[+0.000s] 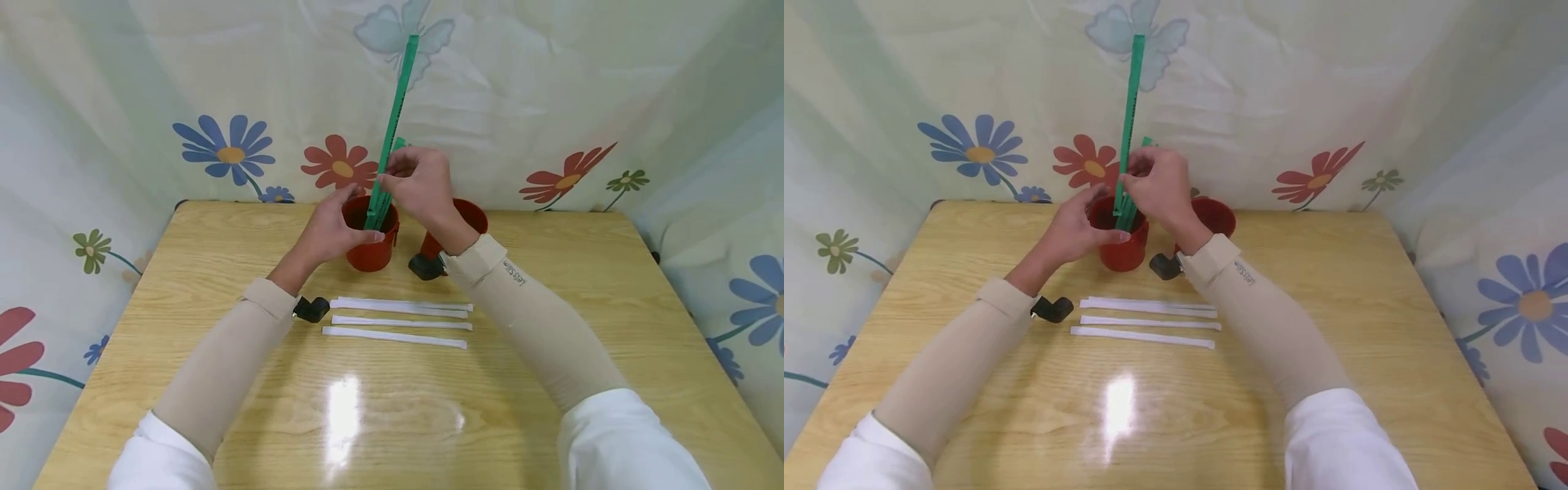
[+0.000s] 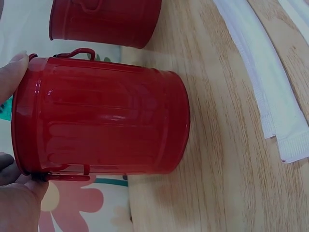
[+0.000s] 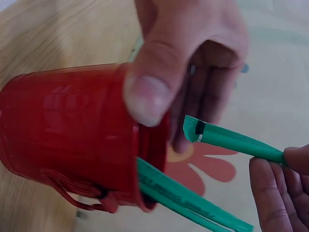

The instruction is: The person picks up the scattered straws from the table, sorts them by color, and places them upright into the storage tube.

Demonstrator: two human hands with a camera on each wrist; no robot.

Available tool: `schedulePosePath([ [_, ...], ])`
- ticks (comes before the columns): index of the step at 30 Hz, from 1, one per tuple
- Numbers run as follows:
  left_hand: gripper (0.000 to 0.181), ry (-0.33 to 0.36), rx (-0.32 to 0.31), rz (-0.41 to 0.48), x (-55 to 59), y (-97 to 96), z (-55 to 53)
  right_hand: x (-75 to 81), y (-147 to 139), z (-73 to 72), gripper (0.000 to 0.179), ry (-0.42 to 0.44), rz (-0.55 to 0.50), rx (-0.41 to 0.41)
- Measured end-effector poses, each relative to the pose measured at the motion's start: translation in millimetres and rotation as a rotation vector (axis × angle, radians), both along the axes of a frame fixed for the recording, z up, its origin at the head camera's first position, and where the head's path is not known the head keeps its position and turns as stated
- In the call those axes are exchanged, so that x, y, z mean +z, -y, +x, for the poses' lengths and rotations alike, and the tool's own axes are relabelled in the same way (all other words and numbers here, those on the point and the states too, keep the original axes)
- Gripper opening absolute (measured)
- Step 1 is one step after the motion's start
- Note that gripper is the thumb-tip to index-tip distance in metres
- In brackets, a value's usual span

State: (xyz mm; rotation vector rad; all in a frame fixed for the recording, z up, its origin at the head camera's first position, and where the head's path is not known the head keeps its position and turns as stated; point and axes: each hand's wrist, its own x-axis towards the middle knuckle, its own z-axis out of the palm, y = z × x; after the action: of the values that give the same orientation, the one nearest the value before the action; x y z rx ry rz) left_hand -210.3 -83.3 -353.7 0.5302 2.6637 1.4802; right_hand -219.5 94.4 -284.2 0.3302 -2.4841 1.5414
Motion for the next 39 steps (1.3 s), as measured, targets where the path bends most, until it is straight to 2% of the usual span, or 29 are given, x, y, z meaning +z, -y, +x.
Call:
schedulePosePath([
  [7, 0.079, -0.01, -0.001, -0.009, -0.4, 1.5, 0.4, -13.9, 9.6, -5.0, 0.011, -0.009, 0.07, -0.003],
  [15, 0.082, -0.013, -0.021, -0.001, -0.3, -0.2, -0.4, -18.5, 15.2, -3.5, 0.012, 0.018, 0.115, -0.008],
  [27, 0.079, -0.022, -0.017, -0.013, -1.0, 2.6, -1.8, -22.5, 12.7, -3.8, 0.017, 0.152, 0.16, -0.005],
  [34, 0.083, -0.007, -0.01, 0.005, -2.3, 5.4, -2.8, -23.8, 11.5, -9.6, 0.019, 0.191, 0.185, 0.07],
  [39, 0.085, 0.003, -0.018, 0.008, -2.8, 2.9, -2.4, -19.1, 11.4, -9.5, 0.02, 0.239, 0.171, 0.077],
])
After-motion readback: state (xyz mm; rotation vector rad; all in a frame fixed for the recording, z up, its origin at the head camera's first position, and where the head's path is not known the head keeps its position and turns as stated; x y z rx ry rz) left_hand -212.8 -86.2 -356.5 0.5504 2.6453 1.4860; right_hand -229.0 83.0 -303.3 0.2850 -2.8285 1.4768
